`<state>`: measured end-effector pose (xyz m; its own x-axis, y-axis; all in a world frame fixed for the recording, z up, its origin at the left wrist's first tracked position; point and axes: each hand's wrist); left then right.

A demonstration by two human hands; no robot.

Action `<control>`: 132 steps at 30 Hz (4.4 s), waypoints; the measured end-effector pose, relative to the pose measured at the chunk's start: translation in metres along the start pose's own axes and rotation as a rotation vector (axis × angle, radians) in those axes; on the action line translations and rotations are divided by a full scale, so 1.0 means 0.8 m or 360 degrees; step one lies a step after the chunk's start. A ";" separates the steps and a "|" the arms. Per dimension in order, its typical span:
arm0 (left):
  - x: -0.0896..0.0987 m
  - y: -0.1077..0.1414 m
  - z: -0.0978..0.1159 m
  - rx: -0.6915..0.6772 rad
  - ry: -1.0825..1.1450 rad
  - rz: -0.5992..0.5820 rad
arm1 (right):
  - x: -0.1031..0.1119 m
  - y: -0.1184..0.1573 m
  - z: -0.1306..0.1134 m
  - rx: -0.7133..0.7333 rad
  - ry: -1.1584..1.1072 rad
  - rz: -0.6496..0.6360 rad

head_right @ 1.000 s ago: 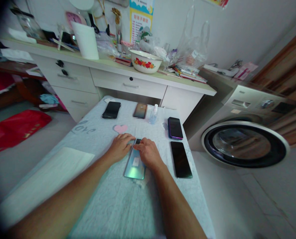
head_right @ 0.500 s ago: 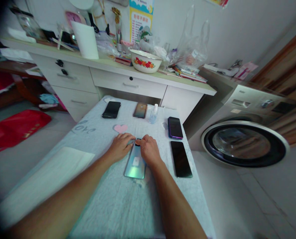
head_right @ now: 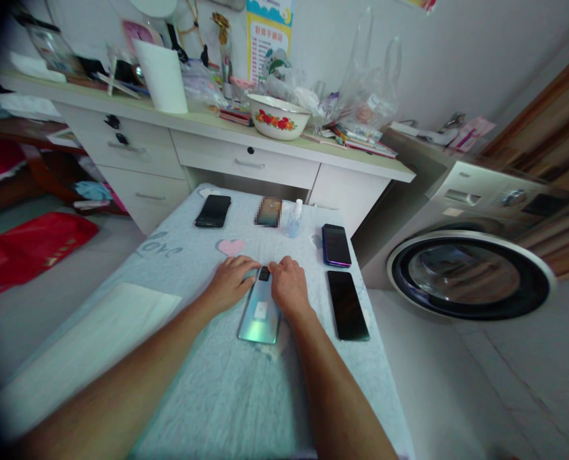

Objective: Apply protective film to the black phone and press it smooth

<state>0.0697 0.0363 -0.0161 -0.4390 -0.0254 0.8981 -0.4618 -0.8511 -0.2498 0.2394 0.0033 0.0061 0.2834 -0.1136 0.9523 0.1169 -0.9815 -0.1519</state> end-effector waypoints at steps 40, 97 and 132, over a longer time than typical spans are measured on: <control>0.003 0.001 0.003 0.0028 0.0002 -0.0016 | -0.002 0.005 0.012 0.0027 -0.0035 0.0046; 0.005 0.000 0.003 0.0046 -0.0019 -0.0035 | 0.024 0.032 0.000 -0.0069 -0.0118 -0.0354; -0.001 -0.001 -0.003 0.0013 0.0000 0.0001 | 0.034 0.037 0.002 0.0433 -0.0420 -0.0335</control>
<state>0.0687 0.0379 -0.0177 -0.4395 -0.0258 0.8979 -0.4550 -0.8555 -0.2473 0.2523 -0.0284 0.0271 0.4562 0.1626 0.8749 0.4347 -0.8986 -0.0597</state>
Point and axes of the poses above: each hand's wrist, its own y-axis away from the middle knuckle, its own x-axis out of the back of the hand, z = x × y, and after that the axes turned 7 degrees about -y, right-handed
